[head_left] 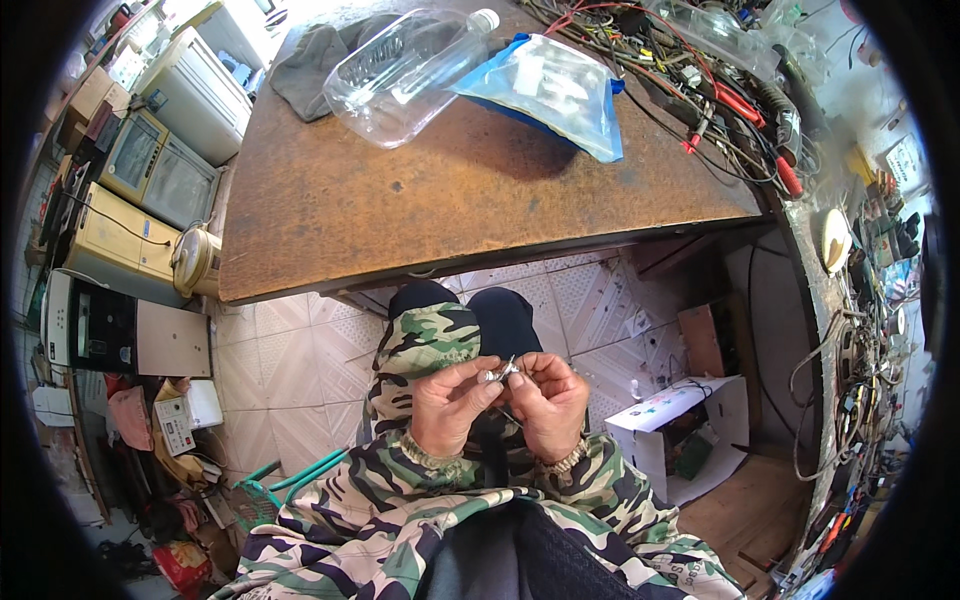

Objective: The person uses a small tool to scrape or clean the inside of a plastic bottle, then retrieves a small metallic component and manipulates it with both hands, appearing to assemble or adjust its parts. The work is performed at a cluttered electronics workbench.

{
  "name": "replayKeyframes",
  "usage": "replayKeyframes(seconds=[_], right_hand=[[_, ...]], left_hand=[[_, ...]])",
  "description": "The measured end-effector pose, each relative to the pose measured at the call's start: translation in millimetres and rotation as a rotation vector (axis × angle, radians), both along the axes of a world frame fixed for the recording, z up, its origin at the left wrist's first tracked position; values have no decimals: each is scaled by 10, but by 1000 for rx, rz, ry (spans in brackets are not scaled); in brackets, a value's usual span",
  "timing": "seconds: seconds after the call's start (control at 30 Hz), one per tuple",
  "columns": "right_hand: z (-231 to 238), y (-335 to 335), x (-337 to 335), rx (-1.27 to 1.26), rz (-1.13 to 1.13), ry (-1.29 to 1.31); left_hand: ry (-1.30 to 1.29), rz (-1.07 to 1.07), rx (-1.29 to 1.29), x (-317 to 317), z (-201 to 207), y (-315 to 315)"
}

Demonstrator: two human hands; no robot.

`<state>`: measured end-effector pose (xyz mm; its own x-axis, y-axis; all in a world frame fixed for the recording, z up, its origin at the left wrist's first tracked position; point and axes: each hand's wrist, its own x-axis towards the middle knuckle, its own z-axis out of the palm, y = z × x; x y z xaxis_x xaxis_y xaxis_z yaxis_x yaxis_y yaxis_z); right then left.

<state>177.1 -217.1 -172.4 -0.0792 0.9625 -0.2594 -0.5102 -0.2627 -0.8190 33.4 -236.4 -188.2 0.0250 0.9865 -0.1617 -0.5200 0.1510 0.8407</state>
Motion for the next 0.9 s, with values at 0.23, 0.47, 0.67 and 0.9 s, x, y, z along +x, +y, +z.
replayKeyframes(seconds=[0.23,0.47,0.67,0.9], right_hand=[[24,10,-41,11,-66,8],[-23,-10,-53,133,-135,-44],[-27,-20,-2,163,-117,-39],[6,-47,45,169,-86,-46]], left_hand=[[25,-5,20,17,38,76],[-23,-7,14,61,36,82],[-162,-36,-27,75,96,70],[-180,-113,-80,61,82,42]])
